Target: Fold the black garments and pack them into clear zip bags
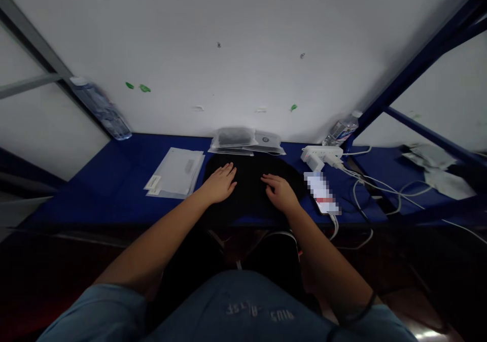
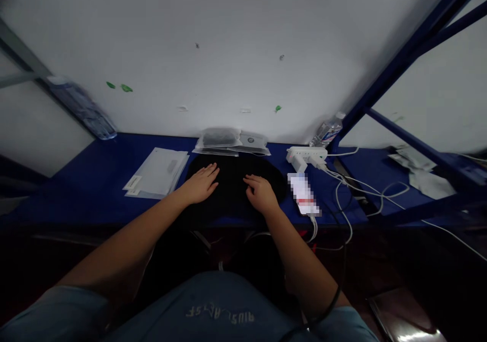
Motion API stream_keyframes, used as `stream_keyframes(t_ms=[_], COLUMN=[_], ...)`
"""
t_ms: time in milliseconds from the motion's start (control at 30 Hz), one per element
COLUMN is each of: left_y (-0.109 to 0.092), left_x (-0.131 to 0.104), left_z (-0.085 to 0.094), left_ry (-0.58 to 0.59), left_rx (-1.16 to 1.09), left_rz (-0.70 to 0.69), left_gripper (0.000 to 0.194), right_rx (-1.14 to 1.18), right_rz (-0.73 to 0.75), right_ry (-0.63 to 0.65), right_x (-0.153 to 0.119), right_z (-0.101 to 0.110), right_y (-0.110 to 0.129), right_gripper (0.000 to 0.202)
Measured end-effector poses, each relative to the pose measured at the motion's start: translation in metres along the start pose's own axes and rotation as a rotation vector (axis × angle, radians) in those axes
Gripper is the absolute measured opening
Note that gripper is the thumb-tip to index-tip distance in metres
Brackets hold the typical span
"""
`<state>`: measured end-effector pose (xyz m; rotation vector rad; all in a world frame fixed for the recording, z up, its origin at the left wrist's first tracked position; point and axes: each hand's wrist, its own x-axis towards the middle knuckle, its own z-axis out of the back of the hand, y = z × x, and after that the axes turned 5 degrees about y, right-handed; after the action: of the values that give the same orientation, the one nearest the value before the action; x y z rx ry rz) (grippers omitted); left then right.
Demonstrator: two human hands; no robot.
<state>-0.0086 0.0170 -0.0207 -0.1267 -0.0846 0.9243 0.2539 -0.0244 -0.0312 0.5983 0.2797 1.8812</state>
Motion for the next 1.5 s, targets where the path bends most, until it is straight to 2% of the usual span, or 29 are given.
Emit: stream_keyframes(t_ms=[267, 700, 867, 967, 1067, 1233, 1400, 1500], left_y=[-0.004, 0.002, 0.009, 0.012, 0.004, -0.018, -0.024, -0.023], left_x=[-0.004, -0.003, -0.004, -0.013, -0.034, -0.071, -0.078, -0.077], left_z=[0.004, -0.001, 0.007, 0.018, 0.027, 0.022, 0.014, 0.014], left_ry=[0.014, -0.019, 0.002, 0.032, 0.078, 0.12, 0.126, 0.123], left_rx=[0.025, -0.006, -0.066, -0.147, -0.206, -0.205, -0.176, -0.183], left_rz=[0.022, 0.006, -0.027, -0.09, -0.151, -0.215, -0.229, -0.219], left_gripper=[0.057, 0.055, 0.052, 0.048, 0.047, 0.062, 0.09, 0.084], right_rx=[0.073, 0.052, 0.066, 0.075, 0.028, -0.028, -0.013, -0.001], right_rz=[0.024, 0.003, 0.028, 0.079, 0.11, 0.104, 0.096, 0.096], right_ry=[-0.015, -0.012, -0.039, -0.03, -0.003, 0.06, 0.066, 0.052], right_x=[-0.003, -0.002, -0.005, -0.01, -0.018, -0.027, -0.027, -0.027], right_z=[-0.004, 0.0, 0.006, 0.007, 0.005, 0.005, 0.007, 0.005], right_y=[-0.009, -0.002, 0.004, 0.005, 0.005, 0.004, 0.005, 0.005], right_gripper=[0.042, 0.04, 0.035, 0.033, 0.037, 0.045, 0.046, 0.046])
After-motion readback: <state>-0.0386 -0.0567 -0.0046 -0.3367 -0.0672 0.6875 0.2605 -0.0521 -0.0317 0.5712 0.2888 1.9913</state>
